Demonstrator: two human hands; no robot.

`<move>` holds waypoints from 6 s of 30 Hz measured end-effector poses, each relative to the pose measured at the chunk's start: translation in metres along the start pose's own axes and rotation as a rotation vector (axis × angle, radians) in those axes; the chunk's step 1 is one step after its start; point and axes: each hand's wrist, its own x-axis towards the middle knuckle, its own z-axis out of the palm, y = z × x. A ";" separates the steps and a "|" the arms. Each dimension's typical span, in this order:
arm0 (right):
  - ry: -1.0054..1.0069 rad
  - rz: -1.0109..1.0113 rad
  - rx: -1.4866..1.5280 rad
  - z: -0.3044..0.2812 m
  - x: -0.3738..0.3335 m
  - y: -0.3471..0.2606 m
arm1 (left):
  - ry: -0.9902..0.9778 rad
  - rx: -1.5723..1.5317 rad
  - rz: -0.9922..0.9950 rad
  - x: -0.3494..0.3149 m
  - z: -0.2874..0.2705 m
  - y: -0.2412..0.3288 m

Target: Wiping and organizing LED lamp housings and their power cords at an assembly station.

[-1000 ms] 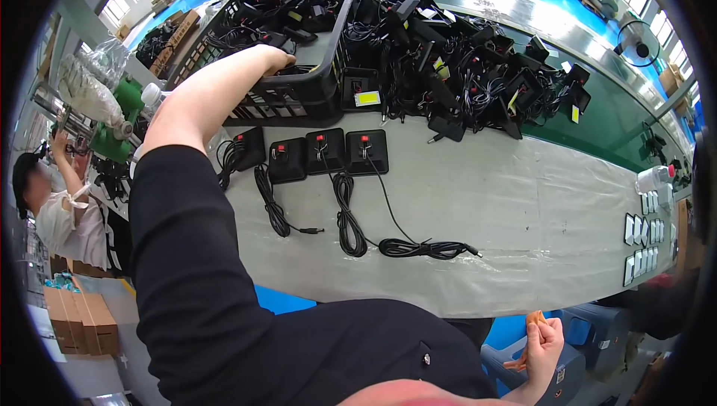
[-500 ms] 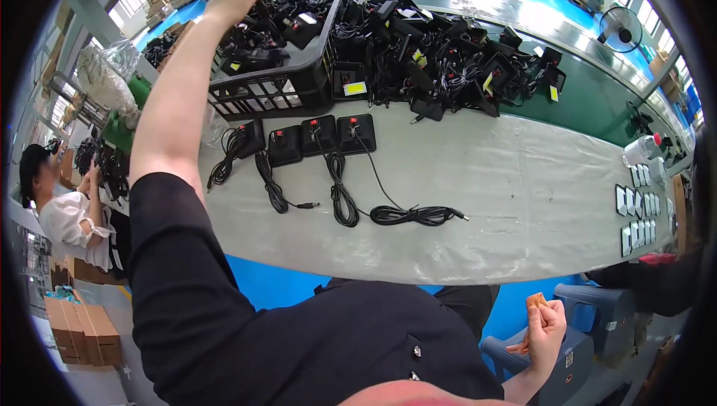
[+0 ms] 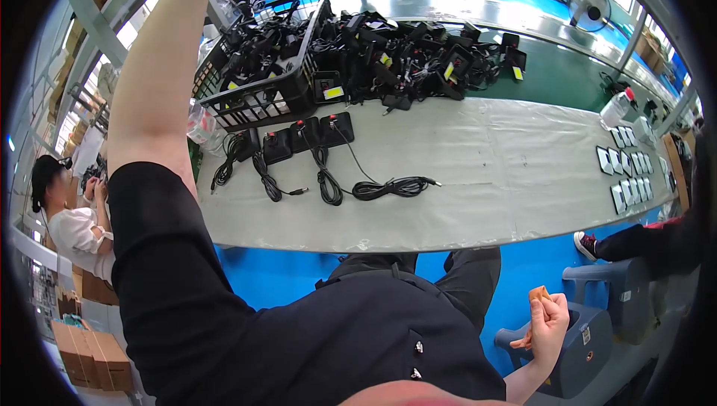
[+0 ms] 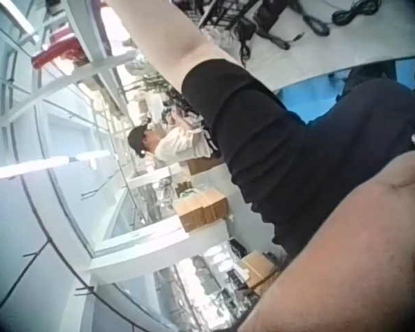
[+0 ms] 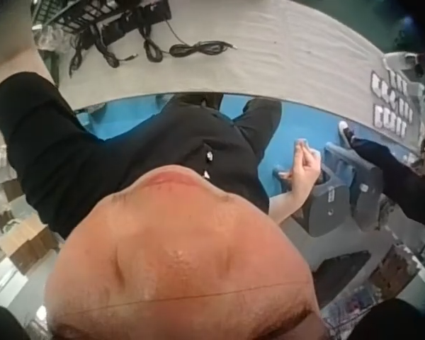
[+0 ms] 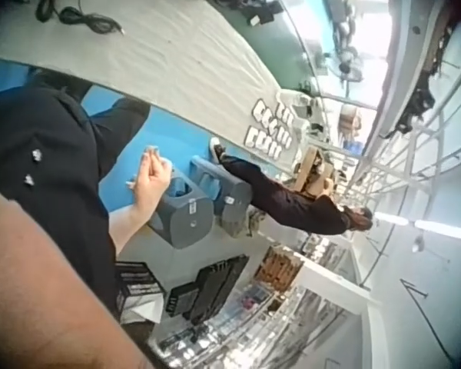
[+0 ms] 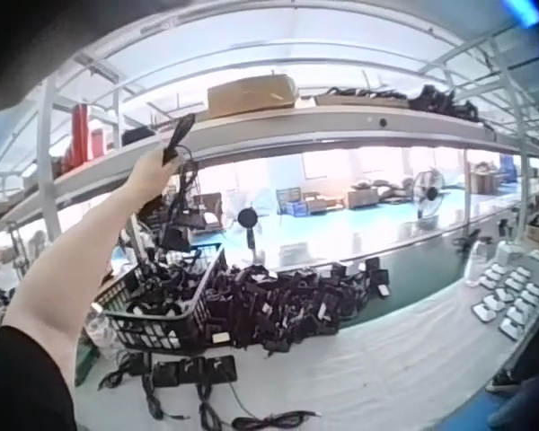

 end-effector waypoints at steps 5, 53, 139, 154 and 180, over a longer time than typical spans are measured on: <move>0.014 0.155 0.149 -0.006 -0.013 -0.022 | -0.079 -0.213 0.245 0.011 0.020 0.117; 0.127 -0.012 -0.095 0.049 0.062 -0.013 | -1.222 -0.591 0.179 -0.295 0.087 0.402; 0.623 -0.584 -0.354 0.040 0.006 -0.079 | -0.121 -1.545 0.006 -0.356 0.008 0.402; 0.567 -0.662 -0.344 0.033 -0.005 -0.108 | -0.075 -1.537 0.035 -0.349 -0.014 0.384; 0.599 0.179 0.704 -0.025 -0.079 0.034 | -0.557 -0.251 1.131 -0.297 0.193 0.324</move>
